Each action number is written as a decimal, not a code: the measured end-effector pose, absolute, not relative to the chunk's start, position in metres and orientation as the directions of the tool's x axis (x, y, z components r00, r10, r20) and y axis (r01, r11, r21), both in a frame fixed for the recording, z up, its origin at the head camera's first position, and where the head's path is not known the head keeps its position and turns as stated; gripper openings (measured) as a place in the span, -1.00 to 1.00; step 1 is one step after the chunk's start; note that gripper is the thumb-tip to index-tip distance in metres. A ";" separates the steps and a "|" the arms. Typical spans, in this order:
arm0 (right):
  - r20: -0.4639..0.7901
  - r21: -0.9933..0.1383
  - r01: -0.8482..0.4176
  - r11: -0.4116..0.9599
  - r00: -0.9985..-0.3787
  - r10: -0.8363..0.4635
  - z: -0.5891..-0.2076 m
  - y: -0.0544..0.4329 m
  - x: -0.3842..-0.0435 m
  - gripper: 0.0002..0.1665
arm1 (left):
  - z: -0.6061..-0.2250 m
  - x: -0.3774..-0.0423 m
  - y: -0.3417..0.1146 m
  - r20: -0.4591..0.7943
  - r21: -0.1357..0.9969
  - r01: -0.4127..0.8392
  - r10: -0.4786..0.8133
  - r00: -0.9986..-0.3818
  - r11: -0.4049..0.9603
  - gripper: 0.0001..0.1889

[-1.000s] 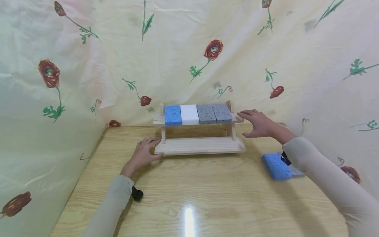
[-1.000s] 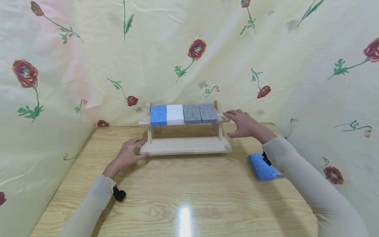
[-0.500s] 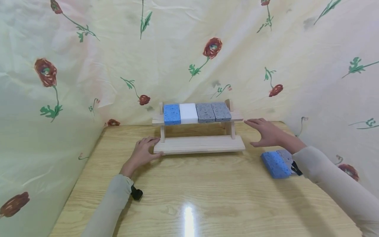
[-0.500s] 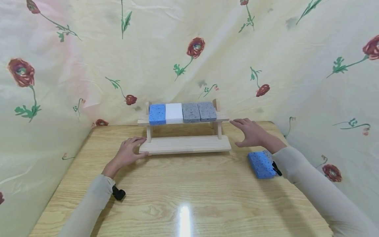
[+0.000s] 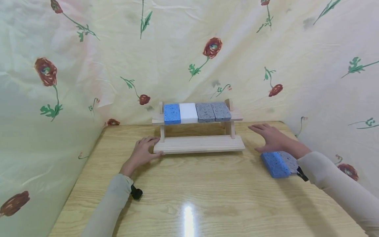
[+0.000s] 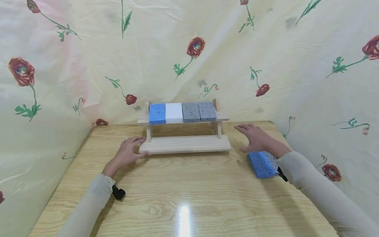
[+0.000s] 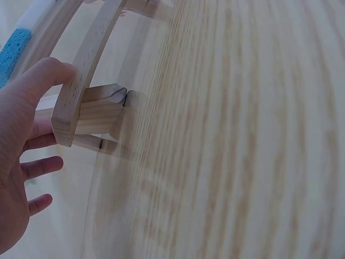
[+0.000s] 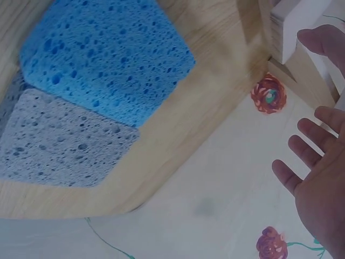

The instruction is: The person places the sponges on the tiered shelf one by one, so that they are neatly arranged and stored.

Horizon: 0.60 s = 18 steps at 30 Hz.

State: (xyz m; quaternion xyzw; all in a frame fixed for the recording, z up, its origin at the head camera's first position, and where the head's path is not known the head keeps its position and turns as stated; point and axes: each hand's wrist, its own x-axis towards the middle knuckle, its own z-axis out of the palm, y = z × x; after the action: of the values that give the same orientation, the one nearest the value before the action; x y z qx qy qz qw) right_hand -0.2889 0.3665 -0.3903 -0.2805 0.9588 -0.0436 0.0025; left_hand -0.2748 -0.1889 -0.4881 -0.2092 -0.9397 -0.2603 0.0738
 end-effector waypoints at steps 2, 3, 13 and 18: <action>0.019 -0.075 -0.544 0.835 -0.838 -0.545 -0.391 0.369 -0.287 0.09 | -0.488 -0.275 -0.189 0.244 0.462 0.429 0.354 -0.903 0.776 -0.24; 0.021 -0.067 -0.549 0.833 -0.836 -0.549 -0.392 0.371 -0.286 0.09 | -0.488 -0.275 -0.189 0.242 0.461 0.427 0.353 -0.904 0.778 -0.24; -0.033 -0.064 -0.539 0.840 -0.840 -0.542 -0.397 0.388 -0.274 0.09 | -0.486 -0.275 -0.188 0.235 0.459 0.415 0.344 -0.909 0.785 -0.24; -0.069 -0.063 -0.534 0.843 -0.840 -0.538 -0.400 0.396 -0.266 0.11 | -0.487 -0.275 -0.188 0.219 0.467 0.405 0.341 -0.914 0.786 -0.22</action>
State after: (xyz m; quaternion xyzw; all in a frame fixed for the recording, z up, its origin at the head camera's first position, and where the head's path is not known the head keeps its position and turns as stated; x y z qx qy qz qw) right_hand -0.2657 0.3962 -0.4000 -0.2794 0.9590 -0.0207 0.0420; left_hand -0.2752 -0.1883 -0.4866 -0.1980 -0.9430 -0.2603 0.0612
